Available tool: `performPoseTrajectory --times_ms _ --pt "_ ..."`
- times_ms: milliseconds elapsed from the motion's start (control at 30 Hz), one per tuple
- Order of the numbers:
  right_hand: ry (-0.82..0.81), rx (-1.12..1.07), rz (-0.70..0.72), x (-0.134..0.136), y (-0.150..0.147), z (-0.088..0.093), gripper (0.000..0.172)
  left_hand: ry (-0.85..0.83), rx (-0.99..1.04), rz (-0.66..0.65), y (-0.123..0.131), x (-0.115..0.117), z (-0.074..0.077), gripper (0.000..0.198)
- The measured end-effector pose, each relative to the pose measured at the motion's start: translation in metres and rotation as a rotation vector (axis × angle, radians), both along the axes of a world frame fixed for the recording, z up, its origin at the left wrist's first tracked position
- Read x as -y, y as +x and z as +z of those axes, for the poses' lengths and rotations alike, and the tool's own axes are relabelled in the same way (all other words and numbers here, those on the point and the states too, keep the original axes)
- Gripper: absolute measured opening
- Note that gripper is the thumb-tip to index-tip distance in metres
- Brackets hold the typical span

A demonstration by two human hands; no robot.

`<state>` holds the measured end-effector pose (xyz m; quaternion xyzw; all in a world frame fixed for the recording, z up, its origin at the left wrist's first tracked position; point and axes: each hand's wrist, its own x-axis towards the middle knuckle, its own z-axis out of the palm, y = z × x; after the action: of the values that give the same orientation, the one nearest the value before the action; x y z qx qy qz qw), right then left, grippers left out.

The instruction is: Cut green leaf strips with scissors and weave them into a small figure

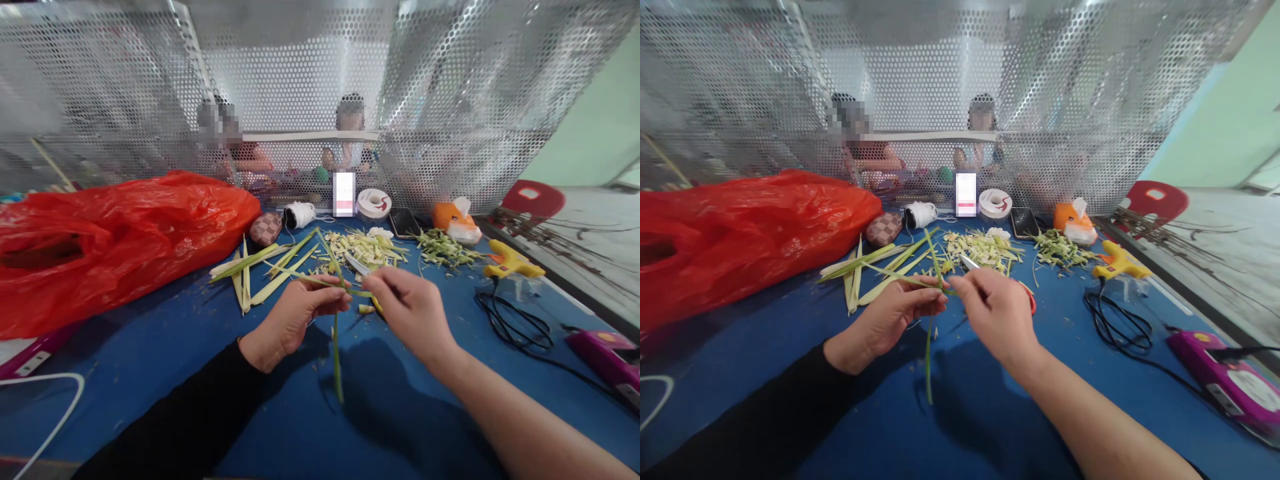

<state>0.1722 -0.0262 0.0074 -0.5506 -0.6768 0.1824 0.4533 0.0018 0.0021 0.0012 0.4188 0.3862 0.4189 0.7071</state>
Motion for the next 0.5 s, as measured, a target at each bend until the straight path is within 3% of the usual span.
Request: performPoseTrajectory --times_ms 33,133,233,500 --pt "-0.046 -0.072 -0.017 -0.005 0.003 0.001 0.032 -0.010 -0.026 -0.049 0.000 0.001 0.000 0.021" --pt "-0.297 -0.331 0.186 -0.015 0.006 0.000 0.030 -0.025 -0.082 -0.180 0.001 0.004 -0.001 0.021" --pt "-0.407 -0.560 0.295 -0.016 0.001 -0.002 0.029 -0.019 -0.122 -0.210 0.004 0.006 -0.004 0.025" --pt "-0.326 -0.577 0.116 -0.016 -0.006 -0.018 0.032 0.059 -0.230 -0.184 0.010 0.009 -0.007 0.027"
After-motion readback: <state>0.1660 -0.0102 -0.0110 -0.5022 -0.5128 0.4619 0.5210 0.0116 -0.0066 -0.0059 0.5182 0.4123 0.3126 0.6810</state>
